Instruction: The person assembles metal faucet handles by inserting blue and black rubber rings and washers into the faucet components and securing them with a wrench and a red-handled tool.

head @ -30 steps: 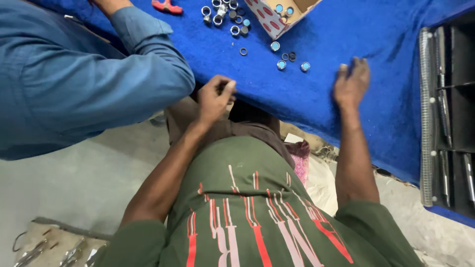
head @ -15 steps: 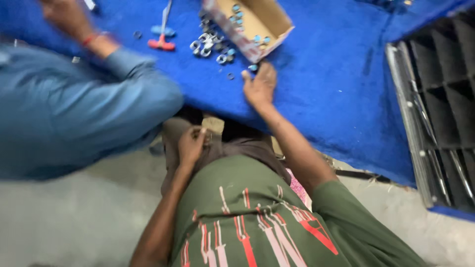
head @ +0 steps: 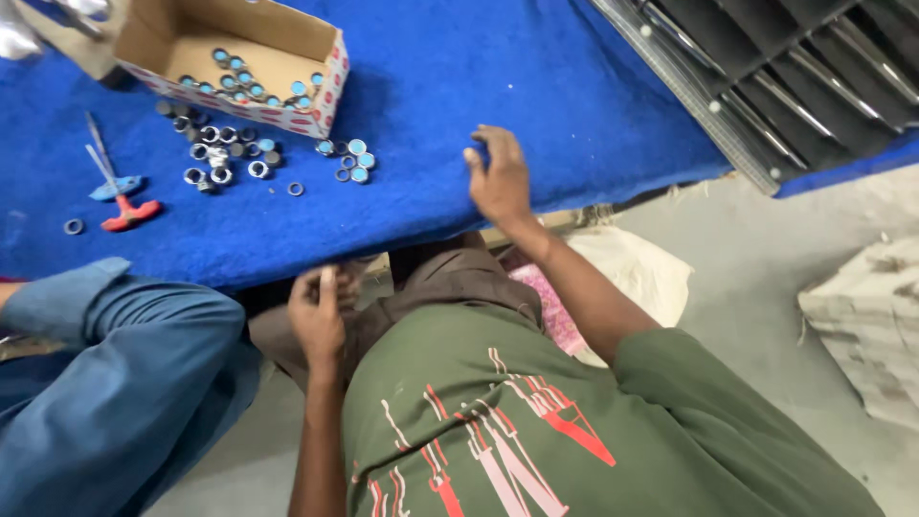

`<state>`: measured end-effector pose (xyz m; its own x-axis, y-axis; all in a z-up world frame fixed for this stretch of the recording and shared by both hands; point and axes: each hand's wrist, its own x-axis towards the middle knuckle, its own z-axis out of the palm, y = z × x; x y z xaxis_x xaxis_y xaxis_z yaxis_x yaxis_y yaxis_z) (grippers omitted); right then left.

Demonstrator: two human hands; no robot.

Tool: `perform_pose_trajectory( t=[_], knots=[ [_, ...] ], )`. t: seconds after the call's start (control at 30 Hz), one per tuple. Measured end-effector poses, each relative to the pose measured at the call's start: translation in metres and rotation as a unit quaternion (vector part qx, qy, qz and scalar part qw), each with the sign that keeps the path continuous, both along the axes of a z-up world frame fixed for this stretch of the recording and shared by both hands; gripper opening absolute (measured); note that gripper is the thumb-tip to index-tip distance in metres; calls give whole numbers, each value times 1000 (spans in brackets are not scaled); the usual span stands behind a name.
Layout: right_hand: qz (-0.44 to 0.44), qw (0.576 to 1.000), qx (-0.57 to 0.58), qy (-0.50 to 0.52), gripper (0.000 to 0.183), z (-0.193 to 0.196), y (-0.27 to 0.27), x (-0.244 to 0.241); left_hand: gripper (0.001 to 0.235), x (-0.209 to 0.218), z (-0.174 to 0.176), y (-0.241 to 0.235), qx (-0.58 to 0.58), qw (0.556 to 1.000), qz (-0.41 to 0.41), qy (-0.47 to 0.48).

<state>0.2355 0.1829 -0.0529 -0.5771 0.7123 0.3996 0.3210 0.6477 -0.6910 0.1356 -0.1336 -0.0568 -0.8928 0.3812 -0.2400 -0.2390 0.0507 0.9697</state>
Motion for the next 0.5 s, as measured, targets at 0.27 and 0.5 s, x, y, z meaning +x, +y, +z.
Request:
perform_pose_trajectory(
  t=[0.27, 0.5],
  knots=[
    [-76, 994, -68, -42, 30, -14, 99, 8, 20, -14, 52, 123, -3, 985, -166, 51],
    [-147, 970, 123, -147, 68, -35, 259, -28, 19, -19, 53, 203, -73, 958, -230, 152]
  ],
)
